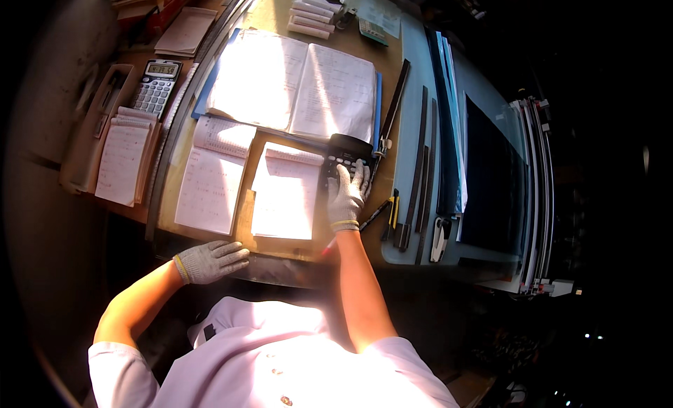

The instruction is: The person performs calculations on a calculator and writes notes in a ledger while wearing gloves. They then move to a large sheet of dark material on a table, place a long metal ruler on it, and adjust its position to measure the material.

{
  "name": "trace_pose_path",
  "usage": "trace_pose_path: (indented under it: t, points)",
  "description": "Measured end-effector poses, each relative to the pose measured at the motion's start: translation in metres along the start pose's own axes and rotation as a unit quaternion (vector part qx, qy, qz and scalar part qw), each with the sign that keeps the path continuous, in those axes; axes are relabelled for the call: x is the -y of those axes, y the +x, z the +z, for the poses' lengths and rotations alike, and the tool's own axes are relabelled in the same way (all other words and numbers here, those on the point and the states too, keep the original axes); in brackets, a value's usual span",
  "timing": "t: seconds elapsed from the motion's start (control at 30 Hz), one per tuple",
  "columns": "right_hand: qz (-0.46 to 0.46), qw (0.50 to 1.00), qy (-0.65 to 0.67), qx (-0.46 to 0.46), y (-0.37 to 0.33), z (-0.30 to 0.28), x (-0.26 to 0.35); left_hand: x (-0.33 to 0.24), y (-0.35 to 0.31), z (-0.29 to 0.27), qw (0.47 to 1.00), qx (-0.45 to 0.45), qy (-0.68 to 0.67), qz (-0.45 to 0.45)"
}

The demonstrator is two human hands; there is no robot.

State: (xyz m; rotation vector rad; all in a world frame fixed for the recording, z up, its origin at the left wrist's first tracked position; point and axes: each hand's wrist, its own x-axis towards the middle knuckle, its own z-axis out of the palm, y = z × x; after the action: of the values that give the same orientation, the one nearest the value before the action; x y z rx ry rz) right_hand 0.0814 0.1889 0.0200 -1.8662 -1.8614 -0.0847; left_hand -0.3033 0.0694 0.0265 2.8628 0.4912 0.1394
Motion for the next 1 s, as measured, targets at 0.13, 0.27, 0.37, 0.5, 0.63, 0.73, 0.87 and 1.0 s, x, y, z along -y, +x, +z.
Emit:
trace_pose_path:
  t: [0.13, 0.27, 0.37, 0.5, 0.63, 0.73, 0.87, 1.0]
  points:
    - [0.039, 0.999, 0.019, -0.028, -0.008, -0.007, -0.01, -0.001, 0.0, -0.002, 1.0, 0.0, -0.013, -0.006]
    - [0.066, 0.996, -0.047, 0.029, -0.012, -0.008, -0.022, -0.001, 0.001, -0.003, 1.0, 0.0, -0.013, -0.004]
    - [0.008, 0.999, 0.036, -0.037, -0.001, -0.005, -0.008, -0.002, 0.002, -0.005, 1.0, -0.007, -0.013, -0.006]
    - [-0.012, 1.0, -0.008, -0.001, -0.001, 0.002, 0.001, -0.001, 0.004, -0.008, 1.0, -0.004, -0.008, -0.006]
    - [-0.003, 0.999, 0.031, -0.041, -0.009, -0.01, -0.002, -0.004, 0.002, -0.005, 1.0, -0.005, -0.008, -0.012]
    - [0.027, 0.998, 0.012, -0.054, -0.028, -0.013, -0.013, -0.005, 0.004, -0.007, 1.0, -0.006, -0.005, -0.013]
    - [0.016, 0.999, -0.025, -0.015, -0.041, -0.02, -0.02, -0.006, 0.006, -0.011, 1.0, -0.006, -0.002, -0.011]
    - [0.046, 0.99, 0.104, -0.08, -0.051, -0.036, -0.013, -0.006, 0.006, -0.011, 1.0, -0.011, 0.003, -0.012]
